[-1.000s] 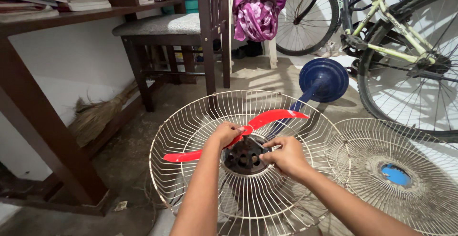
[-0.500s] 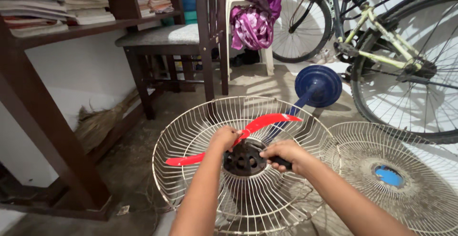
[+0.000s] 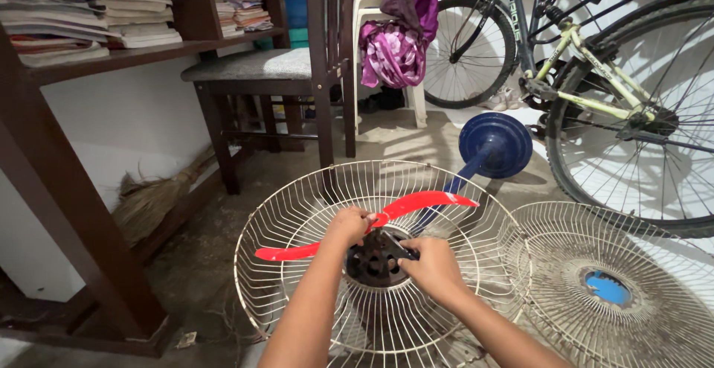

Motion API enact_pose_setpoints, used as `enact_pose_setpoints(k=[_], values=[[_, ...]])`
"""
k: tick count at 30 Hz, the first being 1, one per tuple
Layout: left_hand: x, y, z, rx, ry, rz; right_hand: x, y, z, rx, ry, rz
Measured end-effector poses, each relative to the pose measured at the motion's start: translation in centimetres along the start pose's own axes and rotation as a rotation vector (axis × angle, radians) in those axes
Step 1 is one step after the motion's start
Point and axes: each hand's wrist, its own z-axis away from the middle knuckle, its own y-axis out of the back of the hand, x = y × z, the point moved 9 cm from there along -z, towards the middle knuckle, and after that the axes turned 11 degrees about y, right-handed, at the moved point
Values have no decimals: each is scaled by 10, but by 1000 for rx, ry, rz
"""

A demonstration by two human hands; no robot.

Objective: The person reassembles an electric fan by attaching the front grille to the fan body and securing it with a central cap. The hands align the grille, press it into place, and rotate the cap to lock it.

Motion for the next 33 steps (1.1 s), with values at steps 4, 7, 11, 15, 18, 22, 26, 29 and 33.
enact_pose_setpoints(k=[4,7,11,15,18,22,26,29,33], values=[[0,-1,0,-12,-38,16,-14,3,3,10,41,9],[0,-5,-5,-40,-62,-33,-25,3,6,-3,77,47],[-2,-5,-8,-62,-89,-67,-21,-11,7,-43,-22,10],[-7,-9,-11,-47,-82,12,-16,-12,5,78,126,-206],[-13,-10,-17,-85,-57,37,29,-40,9,-27,-258,-519],[-5,-7,-14,-24,-121,-8,58,-63,13,-159,-610,-1080],[23,9,8,195,-114,-551,67,-30,9,-131,-688,-1249],[97,11,43,468,-295,-638,94,56,12,279,-464,-952],[234,-29,116,709,-757,-402,130,216,77,982,-190,-48]])
